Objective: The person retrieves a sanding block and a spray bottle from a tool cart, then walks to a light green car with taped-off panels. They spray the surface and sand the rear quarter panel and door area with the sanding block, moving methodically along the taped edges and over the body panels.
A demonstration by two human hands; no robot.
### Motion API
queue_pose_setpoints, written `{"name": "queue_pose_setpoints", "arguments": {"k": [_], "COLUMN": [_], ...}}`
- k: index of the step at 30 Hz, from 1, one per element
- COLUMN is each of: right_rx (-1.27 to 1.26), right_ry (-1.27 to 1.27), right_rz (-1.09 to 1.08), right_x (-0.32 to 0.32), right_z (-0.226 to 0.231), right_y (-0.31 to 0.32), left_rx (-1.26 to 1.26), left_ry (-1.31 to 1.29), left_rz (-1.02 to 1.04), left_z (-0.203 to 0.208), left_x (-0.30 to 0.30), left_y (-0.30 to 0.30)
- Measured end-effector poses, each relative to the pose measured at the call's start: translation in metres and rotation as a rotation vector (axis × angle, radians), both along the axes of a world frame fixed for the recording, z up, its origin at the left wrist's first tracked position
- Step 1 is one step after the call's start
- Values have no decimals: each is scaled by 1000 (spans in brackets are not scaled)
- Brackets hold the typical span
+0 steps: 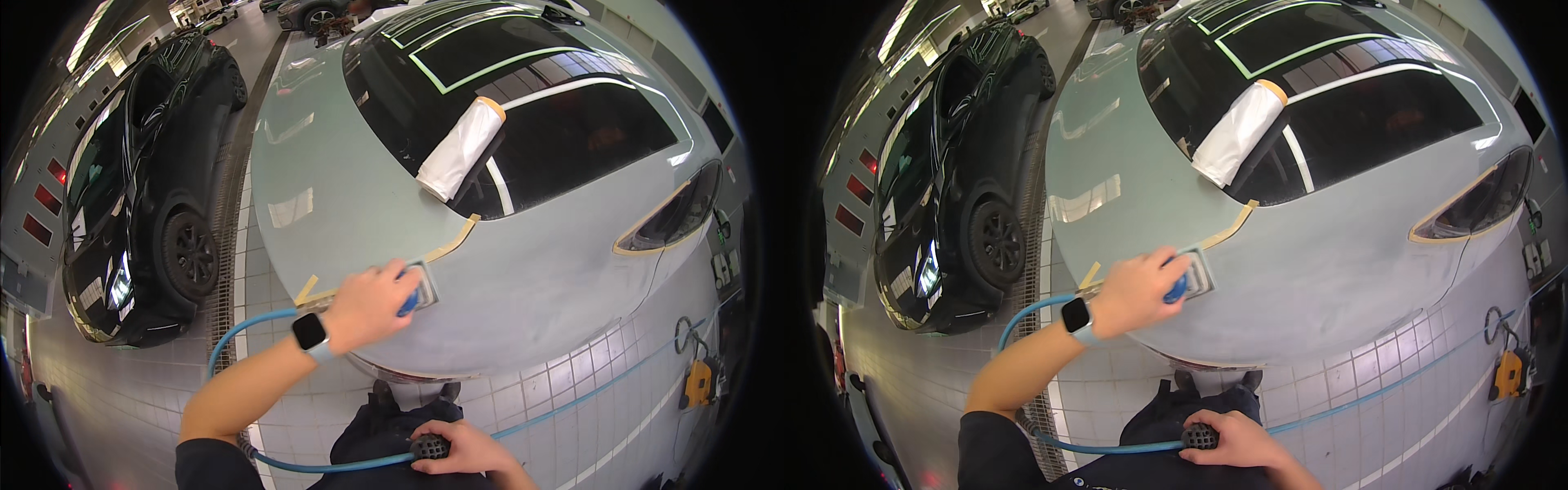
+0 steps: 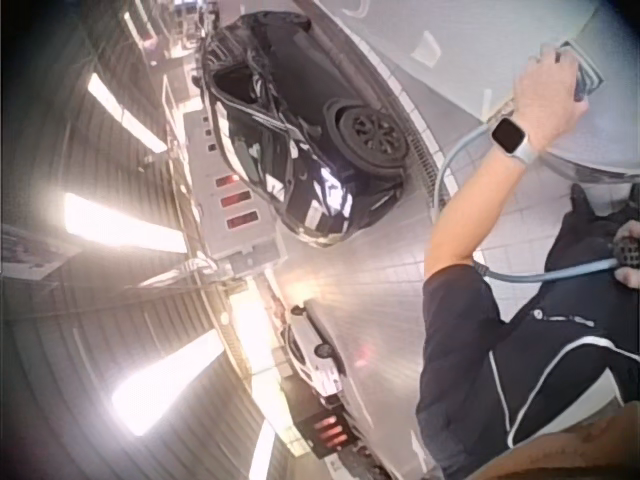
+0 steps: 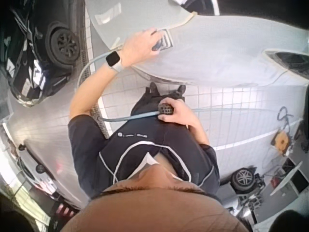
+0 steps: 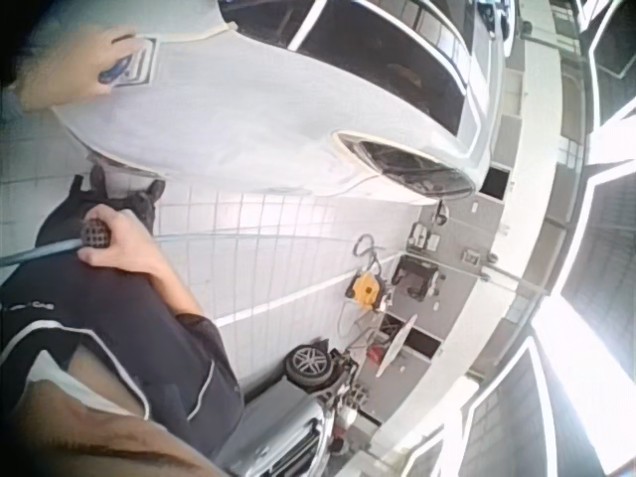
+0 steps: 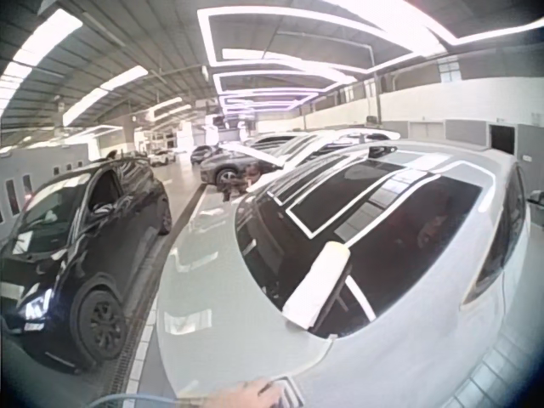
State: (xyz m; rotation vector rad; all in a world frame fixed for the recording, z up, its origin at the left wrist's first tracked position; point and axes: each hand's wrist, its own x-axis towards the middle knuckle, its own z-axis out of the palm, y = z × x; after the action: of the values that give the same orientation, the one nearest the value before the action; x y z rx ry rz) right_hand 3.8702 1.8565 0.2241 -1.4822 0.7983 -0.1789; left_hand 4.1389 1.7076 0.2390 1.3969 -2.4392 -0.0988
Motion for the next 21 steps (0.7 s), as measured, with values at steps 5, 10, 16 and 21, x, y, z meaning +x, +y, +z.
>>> {"name": "queue_pose_setpoints", "arguments": {"k": [5,10,16,21], "right_rx": [-40,-47,-41,12], "right_ry": [-49,-51,-55,10], "right_rz": [-10,24,50,124], "right_x": [-5,-12,-24,-27], "right_z": [1,1,0,3], "right_y": [-8,-13,-20,-31], "left_rx": [-42,-50,-96,-96], "left_ry": [-42,-54,-23,-3], "left_rz": [-10,-4,18,62], "left_z": [-6,0,7,4], "left_x": [33,6,-54,-58], "left_y": [31,19,-17,-18]}}
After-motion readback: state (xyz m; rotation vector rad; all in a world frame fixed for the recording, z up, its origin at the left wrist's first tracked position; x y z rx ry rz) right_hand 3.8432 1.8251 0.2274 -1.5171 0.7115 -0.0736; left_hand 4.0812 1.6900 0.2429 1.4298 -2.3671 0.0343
